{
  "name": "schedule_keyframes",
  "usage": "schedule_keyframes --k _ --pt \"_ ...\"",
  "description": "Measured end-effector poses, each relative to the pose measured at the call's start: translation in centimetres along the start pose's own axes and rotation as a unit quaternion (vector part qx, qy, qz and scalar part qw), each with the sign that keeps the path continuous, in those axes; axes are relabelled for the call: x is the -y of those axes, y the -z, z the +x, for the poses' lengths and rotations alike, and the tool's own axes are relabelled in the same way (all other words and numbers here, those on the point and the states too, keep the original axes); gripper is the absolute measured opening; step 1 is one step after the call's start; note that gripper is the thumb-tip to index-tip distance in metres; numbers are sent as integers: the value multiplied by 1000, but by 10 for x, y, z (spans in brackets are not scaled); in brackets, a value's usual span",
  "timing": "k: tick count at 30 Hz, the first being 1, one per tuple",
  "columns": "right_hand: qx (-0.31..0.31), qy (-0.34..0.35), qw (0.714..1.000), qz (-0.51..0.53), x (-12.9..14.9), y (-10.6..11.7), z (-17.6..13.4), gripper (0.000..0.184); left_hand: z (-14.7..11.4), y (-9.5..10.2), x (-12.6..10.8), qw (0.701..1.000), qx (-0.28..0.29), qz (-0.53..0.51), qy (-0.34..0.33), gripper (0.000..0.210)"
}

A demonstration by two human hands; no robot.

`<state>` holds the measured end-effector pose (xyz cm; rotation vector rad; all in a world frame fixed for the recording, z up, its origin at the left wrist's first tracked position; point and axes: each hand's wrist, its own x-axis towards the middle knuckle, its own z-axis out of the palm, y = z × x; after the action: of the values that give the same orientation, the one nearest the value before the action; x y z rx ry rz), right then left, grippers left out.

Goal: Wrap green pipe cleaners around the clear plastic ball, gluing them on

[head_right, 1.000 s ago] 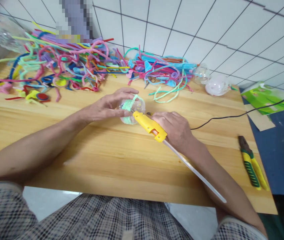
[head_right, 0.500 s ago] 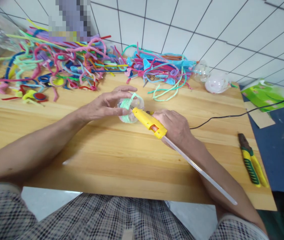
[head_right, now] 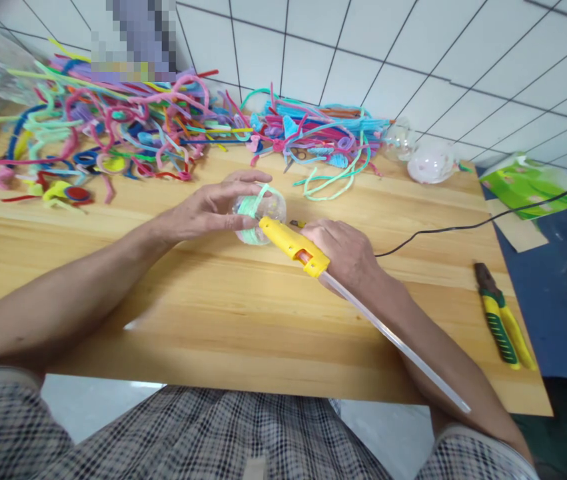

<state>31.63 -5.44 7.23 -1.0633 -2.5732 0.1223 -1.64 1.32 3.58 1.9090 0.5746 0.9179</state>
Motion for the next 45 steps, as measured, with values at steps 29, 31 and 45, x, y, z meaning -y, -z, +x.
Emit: schedule_keyframes --k 29,31,45 --pt "-22 -9 999 22 11 1 2 31 -1 2 13 999 -3 -35 -41 58" --pt "-27 -13 999 23 11 1 2 29 -1 1 13 998 -6 -32 -44 59" --pt "-59 -2 995 75 12 -5 4 14 -1 7 13 999 -11 -40 -32 66"
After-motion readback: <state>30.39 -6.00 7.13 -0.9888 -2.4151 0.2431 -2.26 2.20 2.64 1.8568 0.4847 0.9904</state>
